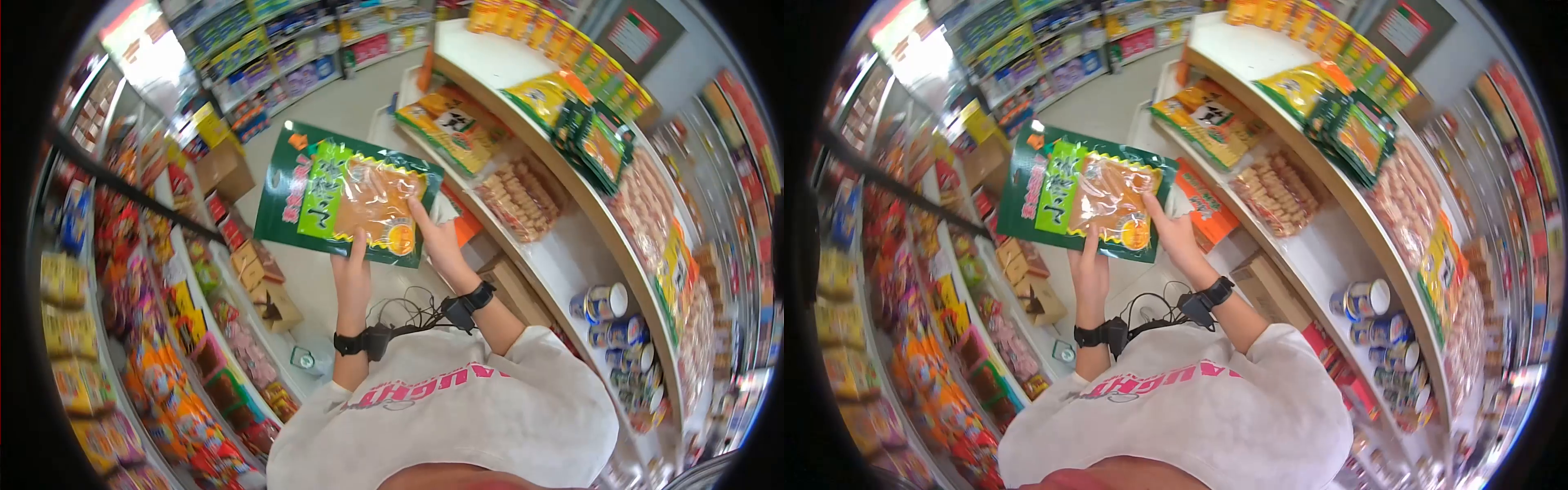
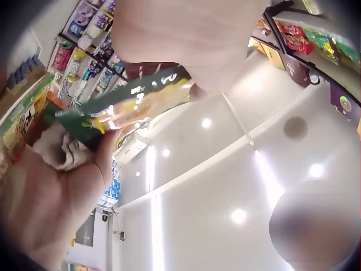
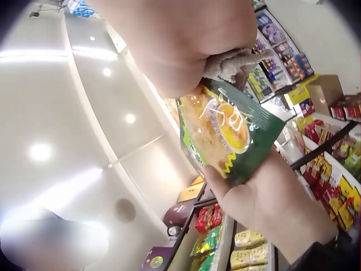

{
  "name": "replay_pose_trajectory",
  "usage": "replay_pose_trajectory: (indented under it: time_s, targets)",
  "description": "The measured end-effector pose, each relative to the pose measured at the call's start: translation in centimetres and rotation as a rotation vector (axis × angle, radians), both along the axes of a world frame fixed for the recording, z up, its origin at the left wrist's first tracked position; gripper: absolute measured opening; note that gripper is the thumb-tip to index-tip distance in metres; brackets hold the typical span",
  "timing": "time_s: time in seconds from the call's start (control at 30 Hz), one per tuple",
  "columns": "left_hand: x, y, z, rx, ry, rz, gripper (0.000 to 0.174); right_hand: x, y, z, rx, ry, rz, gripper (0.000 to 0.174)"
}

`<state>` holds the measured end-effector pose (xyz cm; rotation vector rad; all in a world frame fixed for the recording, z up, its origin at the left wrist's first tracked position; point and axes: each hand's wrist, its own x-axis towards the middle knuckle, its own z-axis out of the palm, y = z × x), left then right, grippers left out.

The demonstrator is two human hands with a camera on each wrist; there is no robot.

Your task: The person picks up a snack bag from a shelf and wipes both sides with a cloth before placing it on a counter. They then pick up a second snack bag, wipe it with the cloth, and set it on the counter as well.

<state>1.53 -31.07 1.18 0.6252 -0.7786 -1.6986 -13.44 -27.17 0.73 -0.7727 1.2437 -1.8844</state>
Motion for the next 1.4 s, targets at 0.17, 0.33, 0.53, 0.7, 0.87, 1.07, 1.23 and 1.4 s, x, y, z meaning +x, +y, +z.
replay_pose_trajectory:
  time_s: [0.17, 0.33, 0.53, 0.7, 0.87, 1.07, 1.23, 1.4]
  targets:
    - [-2.2, -1.9, -1.5, -0.038, -0.099, 0.033, 0.043, -0.8, 2.7, 2.9, 0.428, 0.198, 0.214, 0.039]
    - [-5.4, -2.1, 1.8, -0.046, -0.07, -0.064, 0.04, -2.2, 4.2, 2.1, 0.083, 0.211, 0.294, 0.047]
    - [-10.3, -1.8, 3.6, -0.129, 0.084, -0.172, 0.036, -9.5, 7.9, 3.5, 0.029, 0.447, 0.196, 0.041]
    - [-14.4, -2.7, 4.0, -0.207, -0.006, -0.265, 0.042, -15.3, 9.3, 2.3, 0.073, 0.486, -0.354, 0.037]
    - [-20.9, 1.7, 2.2, -0.087, 0.004, -0.724, 0.046, -15.4, 9.7, 3.8, -0.136, 0.757, -0.463, 0.056]
    - [-24.6, 5.5, 4.0, -0.14, -0.104, -0.759, 0.051, -18.3, 11.9, 5.5, 0.134, 1.123, -0.484, 0.062]
    - [-25.2, 4.9, 4.6, -0.251, -0.309, -0.599, 0.043, -24.8, 11.7, 2.6, 0.098, 0.56, -0.44, 0.048]
    - [-23.5, 2.6, 6.1, -0.237, -0.287, -0.549, 0.041, -26.3, 15.2, 1.8, 0.063, 0.232, -0.182, 0.044]
